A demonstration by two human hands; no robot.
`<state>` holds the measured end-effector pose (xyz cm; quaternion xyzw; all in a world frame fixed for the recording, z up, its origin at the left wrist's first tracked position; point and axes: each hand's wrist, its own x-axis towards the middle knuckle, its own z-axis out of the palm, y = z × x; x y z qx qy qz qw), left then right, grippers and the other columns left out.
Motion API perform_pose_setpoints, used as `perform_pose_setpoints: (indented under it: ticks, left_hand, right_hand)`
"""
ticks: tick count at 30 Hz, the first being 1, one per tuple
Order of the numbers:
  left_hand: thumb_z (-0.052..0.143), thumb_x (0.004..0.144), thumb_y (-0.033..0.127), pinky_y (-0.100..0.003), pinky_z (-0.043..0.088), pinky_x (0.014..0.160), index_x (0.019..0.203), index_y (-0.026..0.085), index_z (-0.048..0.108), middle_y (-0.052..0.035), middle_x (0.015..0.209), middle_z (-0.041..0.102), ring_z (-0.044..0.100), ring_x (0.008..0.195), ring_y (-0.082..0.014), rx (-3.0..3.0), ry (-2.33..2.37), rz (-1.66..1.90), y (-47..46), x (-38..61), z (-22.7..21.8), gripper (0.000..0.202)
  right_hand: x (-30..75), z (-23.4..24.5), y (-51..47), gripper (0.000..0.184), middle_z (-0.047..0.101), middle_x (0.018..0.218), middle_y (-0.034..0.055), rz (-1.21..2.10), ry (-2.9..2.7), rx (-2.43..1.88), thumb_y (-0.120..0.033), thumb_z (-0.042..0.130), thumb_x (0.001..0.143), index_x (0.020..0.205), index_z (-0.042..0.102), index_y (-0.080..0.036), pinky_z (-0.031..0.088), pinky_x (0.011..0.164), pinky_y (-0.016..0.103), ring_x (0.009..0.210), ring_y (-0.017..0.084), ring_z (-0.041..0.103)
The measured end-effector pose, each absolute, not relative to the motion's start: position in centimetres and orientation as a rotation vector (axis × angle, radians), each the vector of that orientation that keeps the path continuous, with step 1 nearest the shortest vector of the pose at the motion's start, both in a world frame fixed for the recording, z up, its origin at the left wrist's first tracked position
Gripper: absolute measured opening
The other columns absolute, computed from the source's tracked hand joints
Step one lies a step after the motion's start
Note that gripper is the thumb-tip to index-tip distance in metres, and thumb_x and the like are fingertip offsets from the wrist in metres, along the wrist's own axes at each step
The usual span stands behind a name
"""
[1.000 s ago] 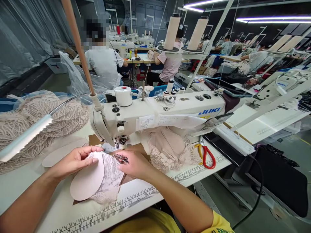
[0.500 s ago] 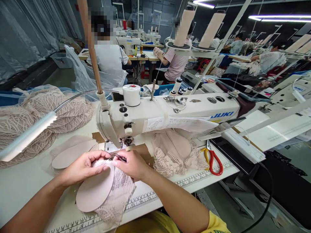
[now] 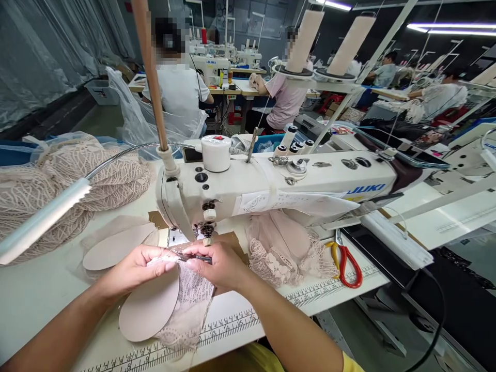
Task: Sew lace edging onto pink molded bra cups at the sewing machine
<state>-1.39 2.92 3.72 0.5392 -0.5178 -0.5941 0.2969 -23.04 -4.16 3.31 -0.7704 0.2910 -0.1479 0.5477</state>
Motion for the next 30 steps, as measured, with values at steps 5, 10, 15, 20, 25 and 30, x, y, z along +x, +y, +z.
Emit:
perform_pose_setpoints:
  ticks: [5,10,15,20,25,30]
  left_hand:
    - [0.065,0.079,0.045,-0.041,0.047,0.084,0.090,0.016,0.075,-0.0095,0.092,0.073,0.062,0.088,-0.0272,1.321,-1.315,-1.615,2.7,-1.6,3.4,0.033]
    - [0.064,0.077,0.049,-0.034,0.046,0.067,0.074,0.016,0.071,-0.0046,0.070,0.064,0.055,0.069,-0.0211,1.348,-1.354,-1.630,2.8,-1.7,3.2,0.034]
    - [0.061,0.081,0.047,-0.026,0.023,0.050,0.054,0.018,0.050,0.0043,0.055,0.029,0.023,0.055,-0.0106,1.308,-1.390,-1.662,2.9,-2.0,3.3,0.042]
    - [0.059,0.082,0.049,-0.027,0.024,0.052,0.056,0.018,0.050,0.0038,0.059,0.025,0.021,0.058,-0.0113,1.308,-1.431,-1.667,2.8,-2.1,3.4,0.041]
    - [0.061,0.079,0.051,-0.026,0.018,0.050,0.053,0.019,0.042,0.0048,0.058,0.022,0.018,0.056,-0.0101,1.325,-1.436,-1.678,2.9,-2.0,2.6,0.046]
    - [0.060,0.080,0.051,-0.026,0.020,0.050,0.062,0.016,0.056,0.0047,0.057,0.028,0.021,0.054,-0.0099,1.328,-1.402,-1.718,2.9,-2.3,2.5,0.039]
  right_hand:
    - [-22.8,3.6,-3.8,0.024,0.065,0.084,-0.0001,-0.284,0.737,-1.793,-0.035,0.059,0.084,0.105,0.064,-0.022,0.046,0.067,0.024,0.073,0.014,0.059]
    - [-22.3,3.6,-3.4,0.020,0.065,0.082,-0.0006,-0.309,0.750,-1.761,-0.033,0.061,0.083,0.099,0.064,-0.022,0.046,0.066,0.024,0.073,0.013,0.058]
    - [-22.1,3.4,-3.3,0.015,0.066,0.084,0.0008,-0.414,0.723,-1.752,-0.031,0.059,0.084,0.091,0.068,-0.020,0.046,0.069,0.025,0.076,0.014,0.060]
    - [-22.4,3.6,-3.6,0.018,0.066,0.090,0.0011,-0.333,0.698,-1.772,-0.032,0.060,0.084,0.096,0.065,-0.021,0.047,0.069,0.024,0.080,0.014,0.061]
    - [-22.0,3.4,-3.3,0.018,0.065,0.079,-0.0006,-0.311,0.742,-1.796,-0.036,0.061,0.083,0.095,0.064,-0.022,0.046,0.063,0.025,0.071,0.014,0.059]
    - [-21.5,3.5,-3.2,0.012,0.065,0.086,0.0020,-0.417,0.756,-1.680,-0.029,0.057,0.085,0.088,0.061,-0.018,0.047,0.071,0.026,0.078,0.014,0.061]
